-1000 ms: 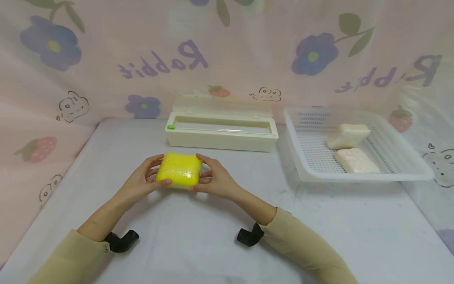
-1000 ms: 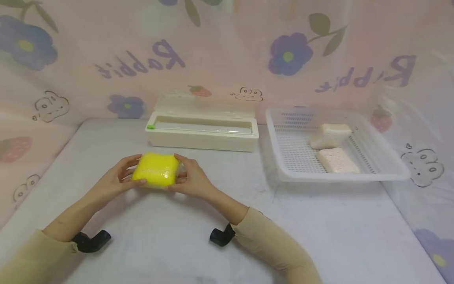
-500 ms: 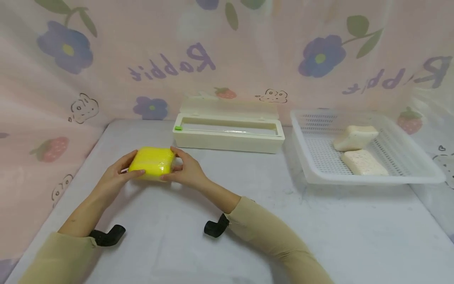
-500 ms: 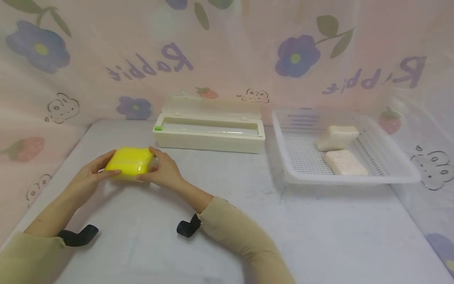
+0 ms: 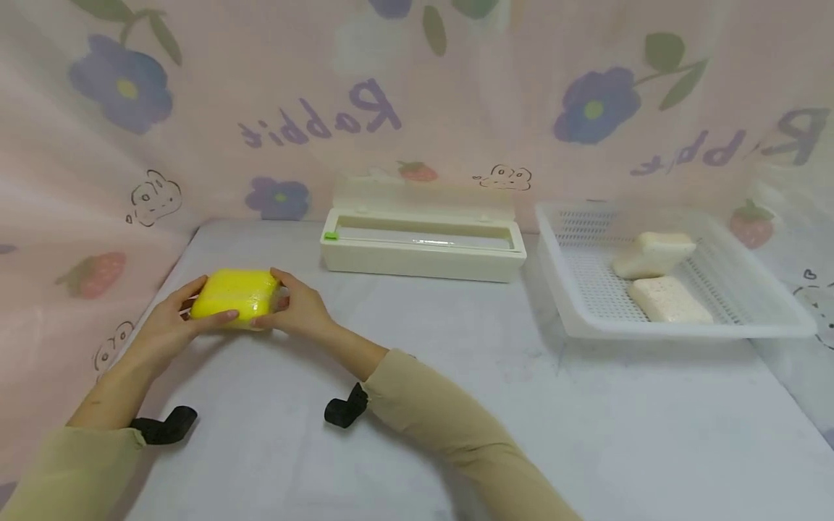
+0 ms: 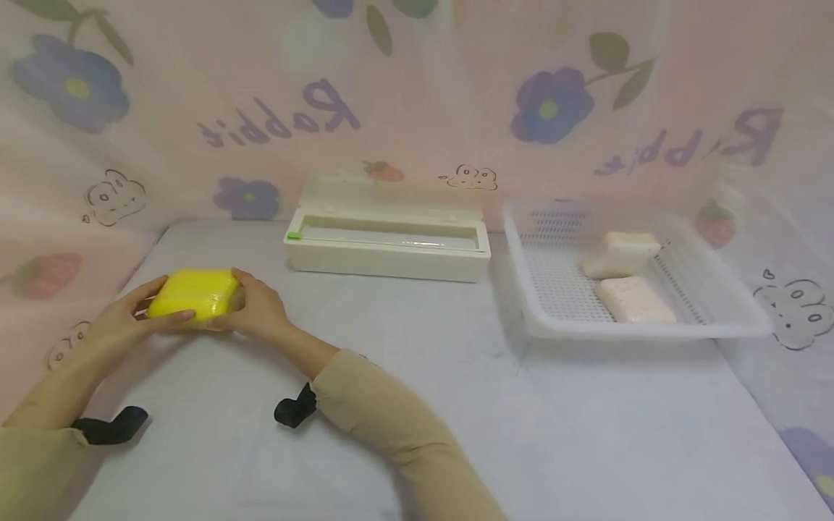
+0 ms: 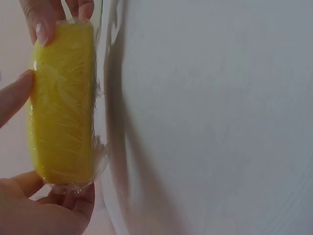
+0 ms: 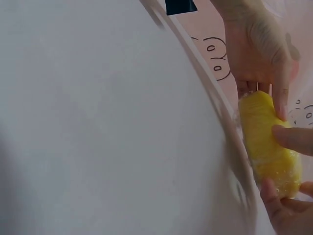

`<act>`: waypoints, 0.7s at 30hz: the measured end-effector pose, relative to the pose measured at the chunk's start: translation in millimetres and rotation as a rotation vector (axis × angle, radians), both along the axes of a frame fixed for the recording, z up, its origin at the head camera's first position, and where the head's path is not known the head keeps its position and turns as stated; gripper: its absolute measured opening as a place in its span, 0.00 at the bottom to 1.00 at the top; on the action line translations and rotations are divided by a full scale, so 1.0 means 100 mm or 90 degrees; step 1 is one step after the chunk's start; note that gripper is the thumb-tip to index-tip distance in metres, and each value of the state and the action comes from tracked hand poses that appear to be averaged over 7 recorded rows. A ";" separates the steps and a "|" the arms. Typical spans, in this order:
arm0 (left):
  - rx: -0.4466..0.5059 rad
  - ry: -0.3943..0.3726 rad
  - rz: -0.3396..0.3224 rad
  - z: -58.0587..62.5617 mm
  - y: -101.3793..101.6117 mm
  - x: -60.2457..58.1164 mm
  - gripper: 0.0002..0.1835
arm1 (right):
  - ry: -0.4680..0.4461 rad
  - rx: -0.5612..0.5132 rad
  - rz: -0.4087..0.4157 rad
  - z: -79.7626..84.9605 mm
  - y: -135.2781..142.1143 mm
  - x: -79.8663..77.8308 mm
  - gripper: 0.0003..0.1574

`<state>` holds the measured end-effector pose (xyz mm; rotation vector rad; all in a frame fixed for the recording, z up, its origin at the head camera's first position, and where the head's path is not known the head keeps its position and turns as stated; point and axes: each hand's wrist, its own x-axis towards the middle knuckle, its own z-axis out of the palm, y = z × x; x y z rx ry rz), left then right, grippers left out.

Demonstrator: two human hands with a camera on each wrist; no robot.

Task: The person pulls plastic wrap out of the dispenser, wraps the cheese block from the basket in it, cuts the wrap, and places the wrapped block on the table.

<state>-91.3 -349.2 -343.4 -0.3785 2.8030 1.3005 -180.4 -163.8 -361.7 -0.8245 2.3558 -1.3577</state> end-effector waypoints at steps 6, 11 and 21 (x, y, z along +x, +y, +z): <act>-0.012 0.001 0.035 0.02 -0.18 0.01 0.52 | 0.034 0.018 0.000 0.00 -0.28 0.00 0.55; -0.024 0.022 0.049 0.00 -0.28 -0.03 0.51 | 0.044 0.017 0.007 -0.02 -0.42 -0.05 0.55; -0.066 0.028 0.068 -0.07 -0.46 -0.03 0.48 | 0.061 0.001 0.051 -0.10 -0.61 -0.12 0.52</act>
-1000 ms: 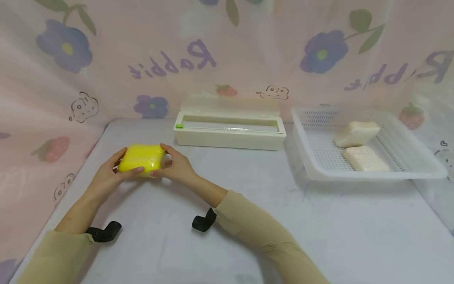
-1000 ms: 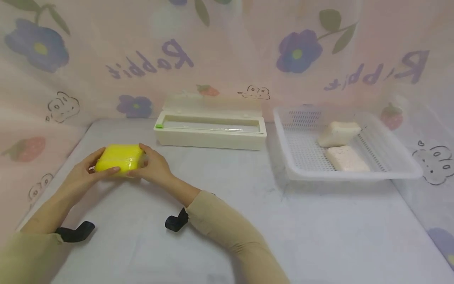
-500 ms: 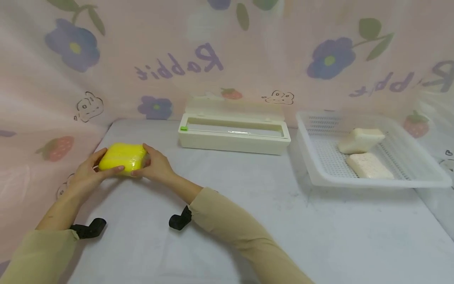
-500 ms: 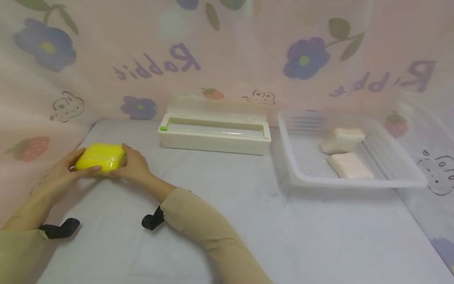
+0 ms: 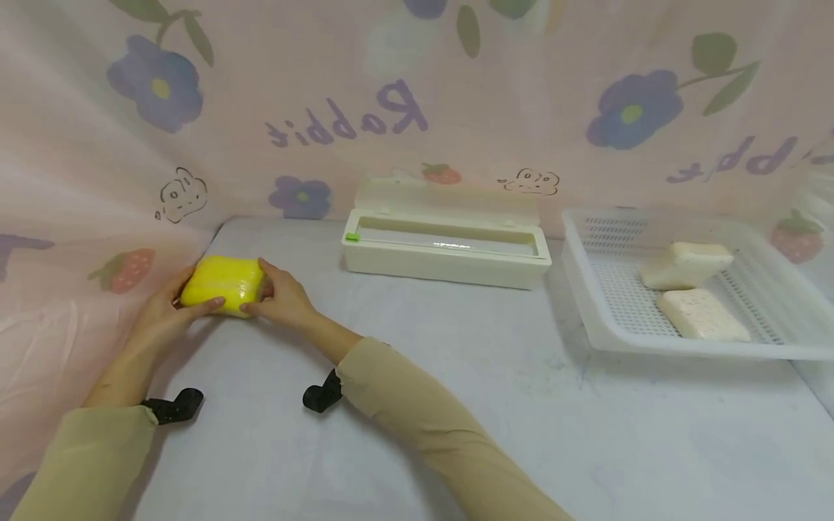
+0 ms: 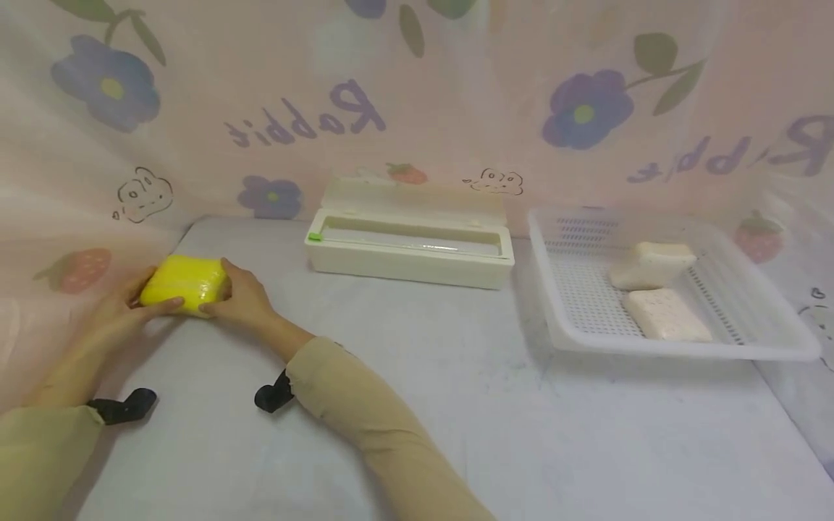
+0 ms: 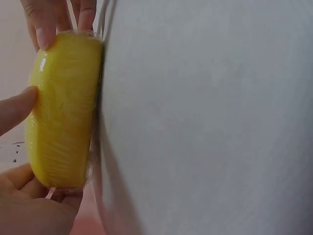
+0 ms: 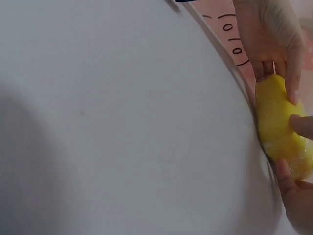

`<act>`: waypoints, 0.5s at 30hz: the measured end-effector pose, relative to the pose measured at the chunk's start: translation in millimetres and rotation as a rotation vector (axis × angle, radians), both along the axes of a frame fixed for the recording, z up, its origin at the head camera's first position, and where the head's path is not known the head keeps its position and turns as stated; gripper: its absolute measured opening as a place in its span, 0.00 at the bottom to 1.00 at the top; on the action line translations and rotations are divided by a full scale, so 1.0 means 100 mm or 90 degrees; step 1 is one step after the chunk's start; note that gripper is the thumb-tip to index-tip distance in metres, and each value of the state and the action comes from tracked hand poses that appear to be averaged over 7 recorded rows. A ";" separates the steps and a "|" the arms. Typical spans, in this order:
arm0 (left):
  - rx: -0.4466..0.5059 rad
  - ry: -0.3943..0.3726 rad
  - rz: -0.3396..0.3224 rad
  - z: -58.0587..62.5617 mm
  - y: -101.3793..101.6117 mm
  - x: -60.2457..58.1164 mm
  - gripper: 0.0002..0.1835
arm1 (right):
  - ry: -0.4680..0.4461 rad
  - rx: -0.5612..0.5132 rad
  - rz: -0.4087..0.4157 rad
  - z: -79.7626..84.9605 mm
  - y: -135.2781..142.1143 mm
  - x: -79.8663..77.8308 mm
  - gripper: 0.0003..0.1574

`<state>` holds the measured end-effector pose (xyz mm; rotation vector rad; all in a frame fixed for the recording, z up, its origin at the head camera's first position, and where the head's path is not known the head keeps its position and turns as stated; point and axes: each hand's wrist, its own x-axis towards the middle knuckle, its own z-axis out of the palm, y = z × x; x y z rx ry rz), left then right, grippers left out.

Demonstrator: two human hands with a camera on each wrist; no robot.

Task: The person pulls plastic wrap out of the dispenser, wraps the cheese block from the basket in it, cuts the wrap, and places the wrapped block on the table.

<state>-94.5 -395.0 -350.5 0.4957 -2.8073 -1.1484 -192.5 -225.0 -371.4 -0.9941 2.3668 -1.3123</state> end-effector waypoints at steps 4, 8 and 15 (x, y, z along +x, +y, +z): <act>-0.004 -0.038 0.001 -0.04 0.01 -0.01 0.49 | 0.023 0.024 0.023 -0.04 0.03 -0.02 0.51; -0.007 -0.065 0.002 -0.06 -0.01 0.00 0.49 | 0.020 0.023 0.044 -0.06 0.04 -0.03 0.50; -0.009 -0.055 0.003 -0.02 -0.03 0.01 0.49 | 0.036 0.061 0.090 -0.04 0.14 -0.03 0.53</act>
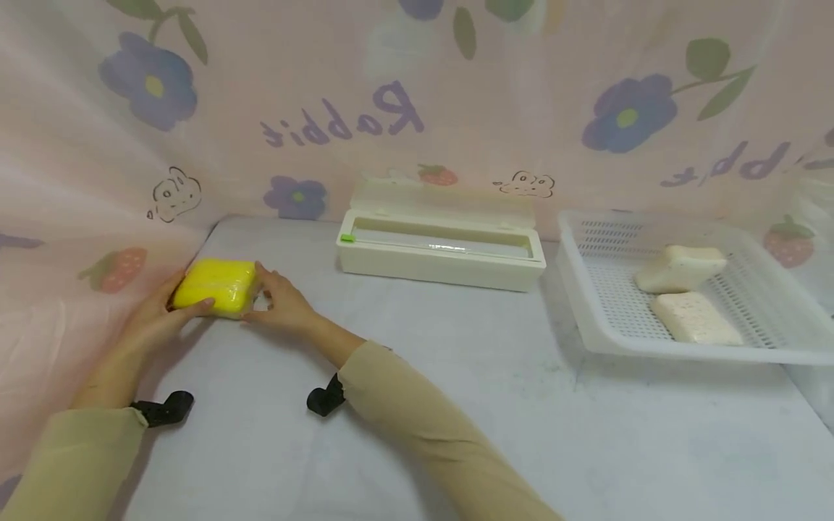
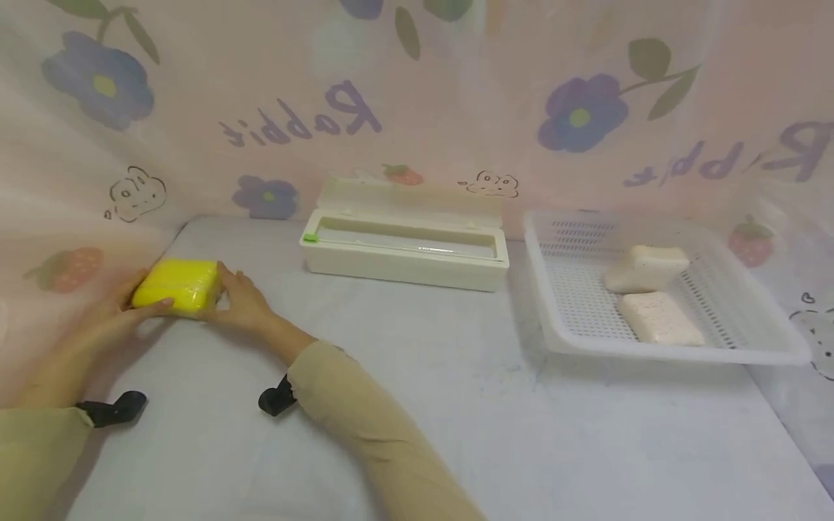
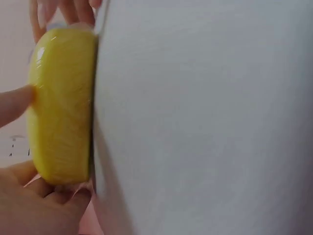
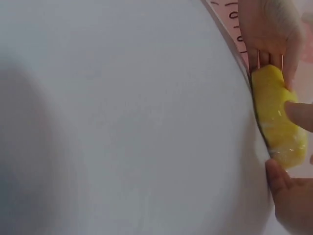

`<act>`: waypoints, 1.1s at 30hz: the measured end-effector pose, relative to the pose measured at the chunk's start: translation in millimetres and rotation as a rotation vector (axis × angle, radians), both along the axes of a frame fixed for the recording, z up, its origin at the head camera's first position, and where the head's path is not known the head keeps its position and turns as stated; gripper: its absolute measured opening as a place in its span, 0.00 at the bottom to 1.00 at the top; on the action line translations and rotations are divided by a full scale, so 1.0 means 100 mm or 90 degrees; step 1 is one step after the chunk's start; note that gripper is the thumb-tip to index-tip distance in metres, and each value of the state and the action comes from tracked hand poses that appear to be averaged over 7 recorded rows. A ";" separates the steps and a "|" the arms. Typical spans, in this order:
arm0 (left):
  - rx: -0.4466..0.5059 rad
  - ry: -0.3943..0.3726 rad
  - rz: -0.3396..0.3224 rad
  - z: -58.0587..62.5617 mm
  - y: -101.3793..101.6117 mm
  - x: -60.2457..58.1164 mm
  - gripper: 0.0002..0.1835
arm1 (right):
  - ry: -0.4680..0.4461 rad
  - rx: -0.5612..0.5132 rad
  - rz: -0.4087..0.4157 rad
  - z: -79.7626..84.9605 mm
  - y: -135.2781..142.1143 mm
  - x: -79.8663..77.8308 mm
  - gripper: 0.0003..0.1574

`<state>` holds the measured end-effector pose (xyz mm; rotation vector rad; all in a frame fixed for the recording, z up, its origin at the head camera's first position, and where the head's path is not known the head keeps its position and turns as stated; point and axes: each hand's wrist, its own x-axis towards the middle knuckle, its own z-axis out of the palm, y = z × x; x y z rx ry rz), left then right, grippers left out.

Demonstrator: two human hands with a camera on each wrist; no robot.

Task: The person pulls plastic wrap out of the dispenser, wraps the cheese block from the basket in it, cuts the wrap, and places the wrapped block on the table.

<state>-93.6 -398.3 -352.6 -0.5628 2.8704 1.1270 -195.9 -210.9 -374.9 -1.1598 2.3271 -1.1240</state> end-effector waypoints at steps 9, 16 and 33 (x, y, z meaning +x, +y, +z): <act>-0.007 0.178 0.021 0.17 0.32 -0.11 0.42 | -0.071 0.008 0.031 0.03 0.55 -0.05 0.53; -0.013 0.257 -0.039 0.17 0.62 -0.22 0.41 | -0.085 0.005 0.033 0.05 0.91 -0.08 0.51; -0.030 0.263 -0.125 0.12 1.34 -0.39 0.39 | -0.039 -0.117 -0.044 0.08 1.55 -0.11 0.34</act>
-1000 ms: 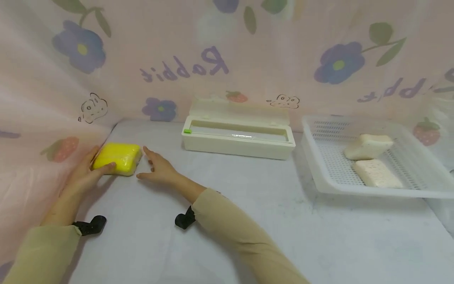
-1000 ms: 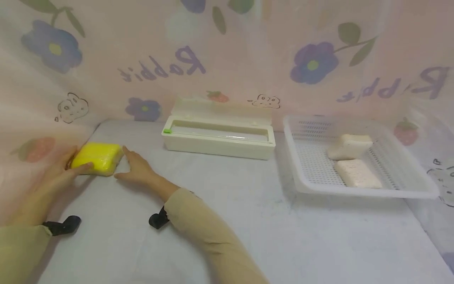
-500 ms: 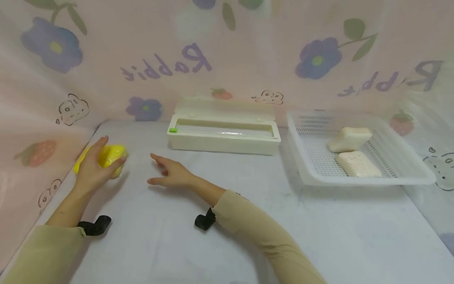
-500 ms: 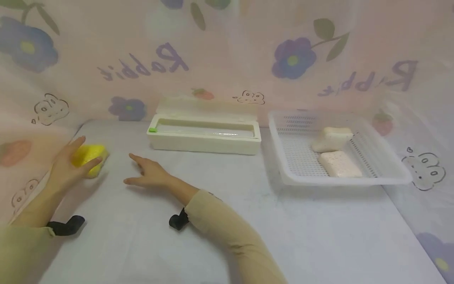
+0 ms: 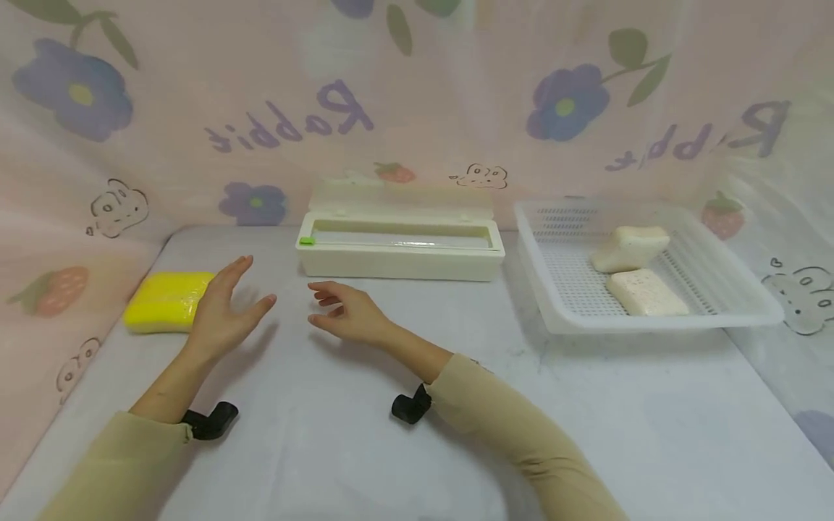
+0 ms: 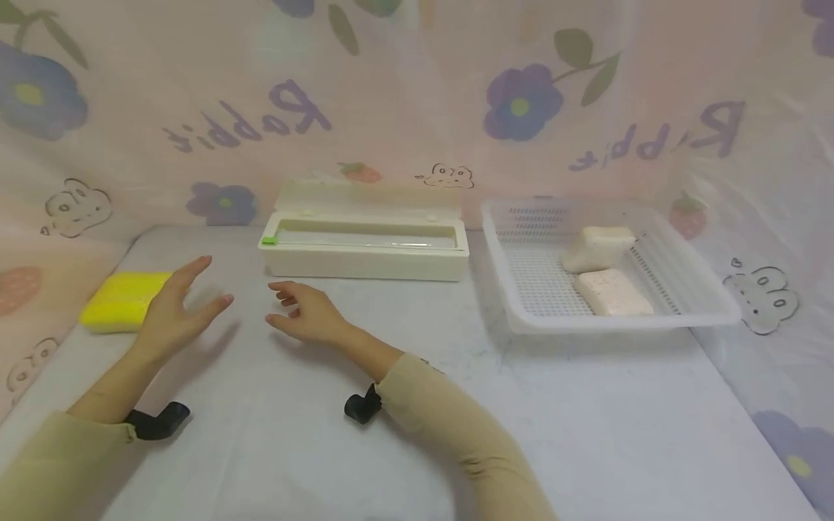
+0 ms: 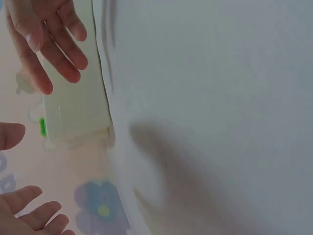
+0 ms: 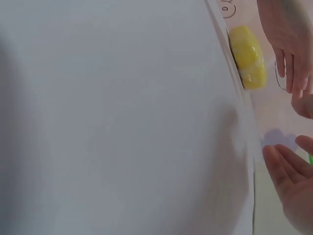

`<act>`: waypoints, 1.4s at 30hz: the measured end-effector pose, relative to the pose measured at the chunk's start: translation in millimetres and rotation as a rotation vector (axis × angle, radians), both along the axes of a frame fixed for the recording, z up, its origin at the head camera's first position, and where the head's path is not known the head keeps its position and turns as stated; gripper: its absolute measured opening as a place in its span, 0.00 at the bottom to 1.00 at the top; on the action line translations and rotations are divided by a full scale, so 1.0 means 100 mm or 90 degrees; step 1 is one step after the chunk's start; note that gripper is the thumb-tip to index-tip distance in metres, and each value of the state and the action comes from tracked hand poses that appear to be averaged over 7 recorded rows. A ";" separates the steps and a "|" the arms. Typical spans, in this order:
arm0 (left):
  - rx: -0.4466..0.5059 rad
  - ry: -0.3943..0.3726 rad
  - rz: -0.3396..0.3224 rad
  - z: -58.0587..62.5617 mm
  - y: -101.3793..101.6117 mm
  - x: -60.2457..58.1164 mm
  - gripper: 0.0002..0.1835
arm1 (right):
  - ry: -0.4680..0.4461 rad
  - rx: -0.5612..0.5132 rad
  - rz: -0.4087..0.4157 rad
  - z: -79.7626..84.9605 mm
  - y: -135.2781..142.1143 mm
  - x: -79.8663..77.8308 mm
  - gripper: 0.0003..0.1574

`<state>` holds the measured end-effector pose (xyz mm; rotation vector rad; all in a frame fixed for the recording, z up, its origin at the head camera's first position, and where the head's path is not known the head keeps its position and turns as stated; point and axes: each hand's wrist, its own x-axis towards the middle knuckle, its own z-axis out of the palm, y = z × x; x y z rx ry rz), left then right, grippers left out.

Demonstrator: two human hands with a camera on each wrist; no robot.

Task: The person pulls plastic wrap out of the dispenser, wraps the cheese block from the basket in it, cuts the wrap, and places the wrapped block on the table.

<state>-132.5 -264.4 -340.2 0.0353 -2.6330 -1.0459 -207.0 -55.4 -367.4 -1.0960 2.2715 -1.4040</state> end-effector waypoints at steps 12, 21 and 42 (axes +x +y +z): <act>0.031 0.100 -0.028 0.01 0.36 -0.24 0.27 | 0.065 -0.054 -0.069 0.06 0.54 -0.16 0.25; 0.070 0.147 -0.021 0.00 0.62 -0.41 0.21 | 0.075 -0.072 -0.148 0.12 0.94 -0.29 0.22; 0.076 0.203 0.005 0.09 0.81 -0.72 0.11 | 0.051 -0.198 -0.310 0.28 1.60 -0.64 0.18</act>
